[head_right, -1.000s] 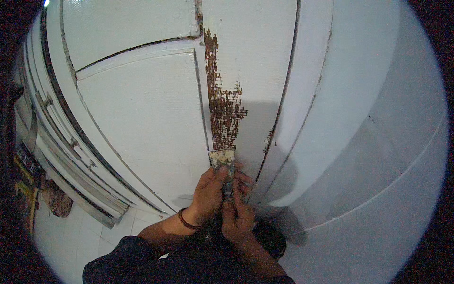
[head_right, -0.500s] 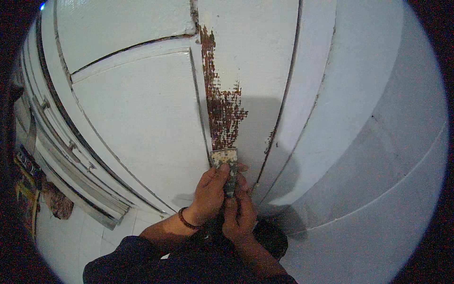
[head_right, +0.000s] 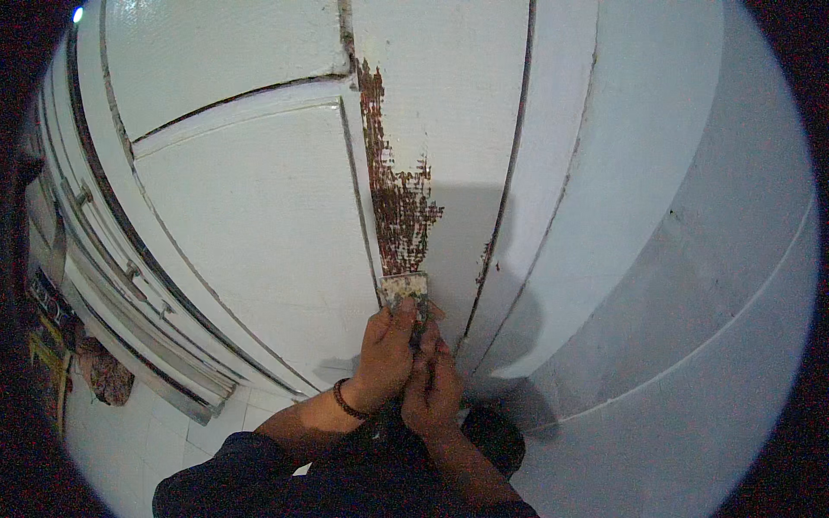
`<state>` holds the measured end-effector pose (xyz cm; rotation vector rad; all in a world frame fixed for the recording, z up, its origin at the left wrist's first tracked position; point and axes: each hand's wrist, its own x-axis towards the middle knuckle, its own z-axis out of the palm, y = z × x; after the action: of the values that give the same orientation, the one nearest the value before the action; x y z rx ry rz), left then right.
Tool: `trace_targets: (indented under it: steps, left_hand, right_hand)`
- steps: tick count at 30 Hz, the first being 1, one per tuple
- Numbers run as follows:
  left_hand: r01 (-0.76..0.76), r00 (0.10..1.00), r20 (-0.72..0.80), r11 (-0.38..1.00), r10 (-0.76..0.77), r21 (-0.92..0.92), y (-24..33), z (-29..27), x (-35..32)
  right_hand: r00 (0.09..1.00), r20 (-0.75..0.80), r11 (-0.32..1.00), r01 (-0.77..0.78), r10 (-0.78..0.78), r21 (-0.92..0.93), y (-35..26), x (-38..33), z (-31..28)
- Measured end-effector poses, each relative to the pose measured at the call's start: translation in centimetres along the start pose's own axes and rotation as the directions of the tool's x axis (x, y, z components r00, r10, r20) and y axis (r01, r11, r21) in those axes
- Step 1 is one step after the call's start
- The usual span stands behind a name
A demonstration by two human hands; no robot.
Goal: The person uses a metal scraper to remove old paint from a white surface. They repeatedly scrape a vertical seam, revealing brown material underneath the white paint.
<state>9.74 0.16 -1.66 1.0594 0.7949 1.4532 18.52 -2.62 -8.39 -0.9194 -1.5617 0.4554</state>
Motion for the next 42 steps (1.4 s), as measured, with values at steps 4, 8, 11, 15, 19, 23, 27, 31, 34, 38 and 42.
trace_targets:
  steps: [4,8,11,15,19,23,27,31,34,38,42]
  left_hand:
    - [-0.088,0.996,0.002,0.986,0.088,0.139,0.4,0.0,0.5]
    - [-0.187,0.982,0.006,0.956,0.191,0.224,1.0,0.2,0.8]
    - [-0.088,0.995,-0.02,0.976,0.094,0.199,1.3,0.1,0.3]
    - [-0.099,0.995,-0.013,0.98,0.103,0.174,1.1,0.1,0.2]
    - [-0.024,1.0,-0.017,0.993,0.026,0.119,0.7,-0.1,0.3]
    - [0.031,0.999,-0.021,0.996,-0.029,0.08,0.4,-0.4,0.2]
    - [-0.008,1.0,-0.005,0.997,0.009,0.075,0.2,-0.2,0.2]
    - [-0.018,1.0,0.009,0.998,0.017,0.056,0.4,-0.1,0.3]
    - [-0.025,1.0,-0.01,0.998,0.025,0.052,0.5,0.1,0.4]
    - [-0.086,0.996,-0.014,0.988,0.088,0.13,0.5,0.0,0.5]
    - [-0.001,1.0,-0.021,0.998,0.002,0.065,0.5,-0.2,0.5]
  right_hand:
    - [0.994,-0.05,0.99,0.095,-0.101,-0.105,-0.3,1.0,0.3]
    - [0.996,-0.036,0.996,-0.087,0.086,-0.012,-1.0,1.6,0.0]
    - [0.996,-0.018,0.996,-0.088,0.088,-0.001,-1.4,1.5,0.1]
    - [0.996,-0.049,0.997,-0.068,0.07,0.039,-1.3,1.0,0.4]
    - [0.986,0.057,0.988,-0.152,0.154,-0.03,-0.9,0.4,-0.3]
    - [0.986,0.07,0.988,-0.152,0.15,0.03,-0.7,0.1,-0.2]
    - [0.984,0.079,0.987,-0.162,0.162,0.002,-0.6,0.1,-0.1]
    - [0.998,0.041,0.998,-0.053,0.055,-0.031,-1.1,0.5,-0.5]
    - [0.975,0.09,0.979,-0.205,0.204,0.006,-1.5,0.7,-0.6]
    - [0.992,0.053,0.993,-0.115,0.115,-0.009,-1.7,0.9,-0.5]
    - [0.996,0.041,0.997,-0.076,0.076,-0.008,-1.3,1.0,-0.4]
